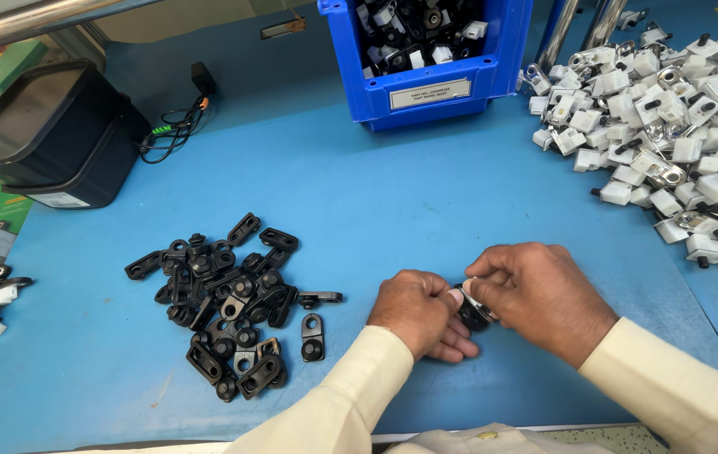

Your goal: The person picks a black plastic bracket and a white plastic component from the workbench, presses the white part into the bracket by hand to snap them together, and places the assembled unit into a blue bin, repeating the cycle. At one point the person repositions the blue bin closer before continuing assembly.

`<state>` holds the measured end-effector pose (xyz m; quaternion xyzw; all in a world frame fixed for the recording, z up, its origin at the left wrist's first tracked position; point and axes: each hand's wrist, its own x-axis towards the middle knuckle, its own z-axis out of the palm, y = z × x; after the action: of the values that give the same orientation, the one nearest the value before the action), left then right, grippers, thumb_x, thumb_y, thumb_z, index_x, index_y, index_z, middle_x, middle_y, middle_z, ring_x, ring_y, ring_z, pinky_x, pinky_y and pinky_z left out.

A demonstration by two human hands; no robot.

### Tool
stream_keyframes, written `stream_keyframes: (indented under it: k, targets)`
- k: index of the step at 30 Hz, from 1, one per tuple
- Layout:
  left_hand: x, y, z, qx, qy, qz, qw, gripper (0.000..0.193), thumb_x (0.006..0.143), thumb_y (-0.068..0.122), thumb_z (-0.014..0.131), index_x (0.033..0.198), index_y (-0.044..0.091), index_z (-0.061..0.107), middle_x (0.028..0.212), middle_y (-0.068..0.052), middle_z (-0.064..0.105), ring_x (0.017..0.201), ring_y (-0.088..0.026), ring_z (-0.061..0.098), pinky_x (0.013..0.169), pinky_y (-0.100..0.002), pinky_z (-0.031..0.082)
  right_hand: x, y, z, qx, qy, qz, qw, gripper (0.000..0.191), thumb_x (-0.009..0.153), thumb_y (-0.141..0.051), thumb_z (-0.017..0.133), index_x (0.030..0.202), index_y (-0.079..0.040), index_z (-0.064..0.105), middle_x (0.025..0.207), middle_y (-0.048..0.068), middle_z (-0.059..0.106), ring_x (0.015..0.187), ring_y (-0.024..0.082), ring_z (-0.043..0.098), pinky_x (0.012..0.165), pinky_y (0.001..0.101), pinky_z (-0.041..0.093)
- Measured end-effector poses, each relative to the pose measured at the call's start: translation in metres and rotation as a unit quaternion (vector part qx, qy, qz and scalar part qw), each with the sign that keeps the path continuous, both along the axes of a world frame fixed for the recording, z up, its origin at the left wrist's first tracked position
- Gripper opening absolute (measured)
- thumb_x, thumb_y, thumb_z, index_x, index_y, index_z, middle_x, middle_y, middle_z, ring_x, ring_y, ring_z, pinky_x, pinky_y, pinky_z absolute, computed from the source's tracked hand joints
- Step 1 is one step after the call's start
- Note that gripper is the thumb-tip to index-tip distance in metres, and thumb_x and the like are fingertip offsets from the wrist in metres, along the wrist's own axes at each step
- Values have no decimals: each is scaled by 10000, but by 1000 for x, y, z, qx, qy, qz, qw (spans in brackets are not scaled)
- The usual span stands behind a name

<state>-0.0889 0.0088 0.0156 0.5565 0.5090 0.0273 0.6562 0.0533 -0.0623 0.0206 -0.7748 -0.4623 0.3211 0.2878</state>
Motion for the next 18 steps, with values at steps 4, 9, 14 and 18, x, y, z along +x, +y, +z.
stream_keyframes:
  k: [4, 9, 14, 18]
  targets:
    - [-1, -2, 8, 65, 25, -22, 997, 238, 1012, 165, 578, 1001, -37, 703, 831, -172, 750, 665, -256, 774, 522, -322, 633, -13, -3, 6, 61, -84, 28, 994, 226, 860, -163, 742, 1052, -52, 783, 848, 136, 801, 703, 217, 790, 683, 342, 635]
    - [-5, -5, 14, 108, 64, -43, 991, 229, 1003, 161, 598, 966, -30, 719, 826, -152, 762, 670, -227, 783, 533, -305, 639, -17, -3, 7, 2, -112, 42, 993, 235, 892, -201, 731, 1092, -84, 773, 856, 129, 798, 704, 224, 782, 693, 354, 627]
    - [-5, 6, 20, 73, 79, -81, 991, 238, 971, 150, 663, 934, -80, 707, 837, -174, 765, 687, -233, 782, 549, -302, 645, -14, -4, 1, 60, -58, 19, 996, 255, 857, -179, 746, 1089, -80, 784, 790, 107, 781, 650, 197, 763, 628, 340, 613]
    - [-1, 15, 24, 51, 93, -122, 987, 259, 958, 151, 709, 923, -103, 670, 838, -196, 762, 704, -243, 782, 557, -296, 641, -11, -6, -1, 16, -14, -4, 1000, 250, 881, -209, 746, 1103, -100, 782, 702, 85, 767, 590, 178, 730, 585, 337, 583]
